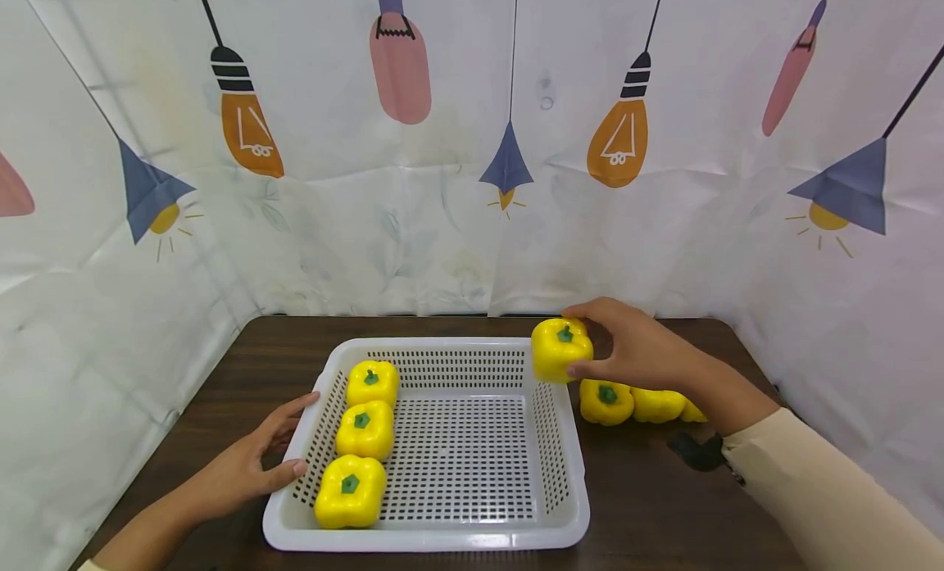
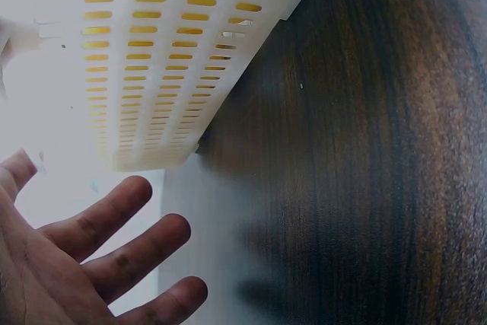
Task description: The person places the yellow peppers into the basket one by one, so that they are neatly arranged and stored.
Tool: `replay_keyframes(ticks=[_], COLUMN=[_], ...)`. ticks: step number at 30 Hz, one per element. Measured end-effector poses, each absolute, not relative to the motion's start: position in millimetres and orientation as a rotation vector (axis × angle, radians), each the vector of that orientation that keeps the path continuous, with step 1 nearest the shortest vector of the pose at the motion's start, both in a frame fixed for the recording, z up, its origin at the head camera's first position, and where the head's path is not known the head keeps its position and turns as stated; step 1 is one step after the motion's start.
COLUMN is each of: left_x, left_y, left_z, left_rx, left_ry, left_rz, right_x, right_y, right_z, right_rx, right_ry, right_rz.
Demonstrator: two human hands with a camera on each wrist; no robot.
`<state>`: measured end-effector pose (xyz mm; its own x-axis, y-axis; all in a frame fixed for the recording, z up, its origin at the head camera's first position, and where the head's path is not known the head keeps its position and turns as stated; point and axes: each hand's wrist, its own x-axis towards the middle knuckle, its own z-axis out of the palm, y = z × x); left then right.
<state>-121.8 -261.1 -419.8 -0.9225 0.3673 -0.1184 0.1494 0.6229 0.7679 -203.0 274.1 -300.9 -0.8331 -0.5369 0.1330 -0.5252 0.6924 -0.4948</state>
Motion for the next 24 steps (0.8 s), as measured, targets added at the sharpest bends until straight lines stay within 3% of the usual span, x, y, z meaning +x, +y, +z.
replay_keyframes(ticks=[24], left_x=[-124], left_y=[-262], left_z=[-423], left_rx=[0.432], left_ry=[2.596], left_rz=[1.185], right_x=[-222], right_y=[219], right_z=[-304], right_rx=[-0.917], right_ry=[2.793], right_rz=[-0.800])
